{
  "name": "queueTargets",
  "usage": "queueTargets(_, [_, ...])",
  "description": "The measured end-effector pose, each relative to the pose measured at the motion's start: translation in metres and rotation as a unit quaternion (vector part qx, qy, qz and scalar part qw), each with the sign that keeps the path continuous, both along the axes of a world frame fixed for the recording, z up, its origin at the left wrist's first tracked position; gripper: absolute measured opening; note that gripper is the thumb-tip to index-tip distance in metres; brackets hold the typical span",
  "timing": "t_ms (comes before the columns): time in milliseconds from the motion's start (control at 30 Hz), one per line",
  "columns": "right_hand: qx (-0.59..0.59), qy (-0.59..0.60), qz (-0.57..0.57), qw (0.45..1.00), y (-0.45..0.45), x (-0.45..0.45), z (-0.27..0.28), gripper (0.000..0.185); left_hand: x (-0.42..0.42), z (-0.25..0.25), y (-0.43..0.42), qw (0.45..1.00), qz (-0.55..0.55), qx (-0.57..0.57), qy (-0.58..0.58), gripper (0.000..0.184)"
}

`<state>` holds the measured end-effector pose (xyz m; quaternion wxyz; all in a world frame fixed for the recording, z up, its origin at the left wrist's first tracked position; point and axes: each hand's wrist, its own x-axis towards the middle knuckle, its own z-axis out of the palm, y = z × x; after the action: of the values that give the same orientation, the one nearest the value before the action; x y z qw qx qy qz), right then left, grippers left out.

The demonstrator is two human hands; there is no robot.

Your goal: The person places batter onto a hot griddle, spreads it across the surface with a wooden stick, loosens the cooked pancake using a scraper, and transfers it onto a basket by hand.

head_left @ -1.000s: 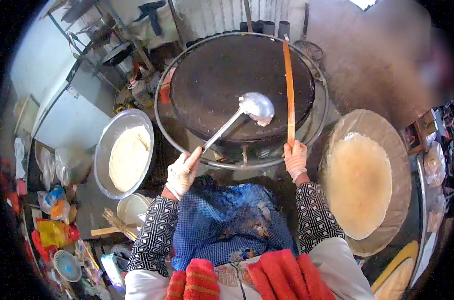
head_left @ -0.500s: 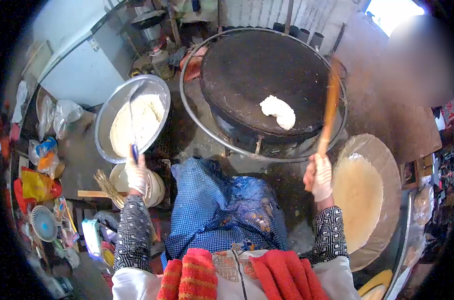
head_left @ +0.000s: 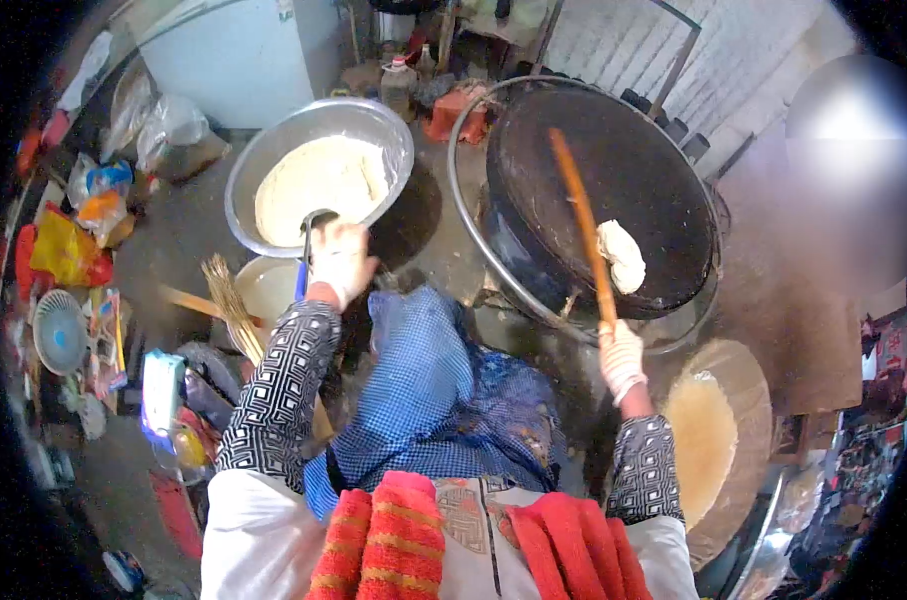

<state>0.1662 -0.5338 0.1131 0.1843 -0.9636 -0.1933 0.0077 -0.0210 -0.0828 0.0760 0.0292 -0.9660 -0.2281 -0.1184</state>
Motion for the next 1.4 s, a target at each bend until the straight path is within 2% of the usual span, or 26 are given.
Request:
queueTargets(67, [-0.090,-0.018,0.042,0.995,0.008,-0.011,-0.014,0.030,0.038,0.023,-0.053,0.983,-0.144,-0.080,-0.077,0.044])
queueTargets(100, [-0.096,-0.044,0.046,0.993,-0.004,0.003,-0.043,0.031,0.051,0.038,-0.087,0.976,-0.185,-0.100,-0.058,0.037])
queueTargets(133, [-0.080,0.030,-0.032,0.996,-0.006,0.015,-0.038,0.034,0.064,0.050,-0.120,0.966,-0.227,-0.117,-0.041,0.031])
queueTargets(200, [-0.073,-0.035,-0.072,0.994,-0.020,0.039,-0.038,0.037,0.088,0.031,-0.174,0.953,-0.286,-0.095,-0.017,0.034])
queueTargets(233, [-0.077,-0.088,-0.053,0.992,-0.021,0.047,-0.052,0.038,0.098,0.022,-0.197,0.955,-0.291,-0.056,0.001,0.037])
queueTargets(267, [-0.057,-0.080,-0.052,0.994,-0.020,0.047,-0.055,0.037,0.104,0.012,-0.218,0.955,-0.297,-0.020,0.023,0.040])
queueTargets(333, [-0.100,-0.061,-0.034,0.993,-0.010,0.023,-0.034,0.035,0.104,-0.002,-0.246,0.964,-0.264,-0.006,0.016,0.049])
queueTargets(367, [-0.116,-0.028,-0.074,0.990,-0.012,0.020,-0.036,0.032,0.105,-0.003,-0.254,0.967,-0.247,-0.001,0.054,0.052])
queueTargets(400, [-0.087,-0.034,-0.103,0.990,-0.027,0.031,-0.044,0.034,0.104,-0.014,-0.257,0.971,-0.235,0.022,0.027,0.050])
queueTargets(467, [-0.090,-0.079,-0.093,0.988,-0.036,0.042,-0.049,0.035,0.096,0.003,-0.257,0.969,-0.232,0.005,0.080,0.049])
queueTargets(600, [-0.101,-0.029,-0.038,0.994,-0.012,0.015,-0.023,0.034,0.096,0.003,-0.257,0.964,-0.243,0.035,0.102,0.050])
queueTargets(667, [-0.133,-0.058,-0.063,0.987,-0.035,0.034,-0.062,0.034,0.093,0.001,-0.259,0.968,-0.232,0.063,0.071,0.049])
queueTargets(767, [-0.065,-0.067,-0.104,0.990,-0.046,0.051,-0.047,0.037,0.094,0.001,-0.259,0.968,-0.230,0.053,0.089,0.049])
queueTargets(833, [0.098,0.021,-0.106,0.989,-0.041,0.043,-0.053,0.037,0.098,0.003,-0.258,0.968,-0.230,0.043,0.095,0.048])
queueTargets(900, [-0.127,-0.030,-0.032,0.991,-0.030,0.008,-0.031,0.035,0.102,0.004,-0.256,0.969,-0.224,0.044,0.096,0.048])
queueTargets(933, [-0.141,-0.017,-0.043,0.989,-0.039,0.007,-0.043,0.033,0.099,0.003,-0.258,0.969,-0.224,0.041,0.101,0.048])
queueTargets(1033, [-0.116,-0.071,-0.127,0.983,-0.067,0.035,-0.045,0.033,0.101,0.011,-0.256,0.965,-0.224,0.015,0.131,0.050])
queueTargets(1133, [-0.088,-0.087,-0.107,0.987,-0.058,0.034,-0.043,0.034,0.104,0.014,-0.251,0.964,-0.222,0.010,0.143,0.050])
queueTargets(1200, [-0.141,-0.053,-0.097,0.984,-0.054,0.027,-0.040,0.033,0.103,0.011,-0.253,0.965,-0.220,0.019,0.139,0.049])
queueTargets(1267, [-0.136,-0.059,-0.141,0.979,-0.076,0.048,-0.045,0.035,0.104,0.013,-0.251,0.967,-0.217,0.008,0.132,0.049])
queueTargets(1400, [-0.135,-0.048,-0.102,0.984,-0.061,0.043,-0.034,0.036,0.103,0.008,-0.245,0.973,-0.211,0.004,0.090,0.044])
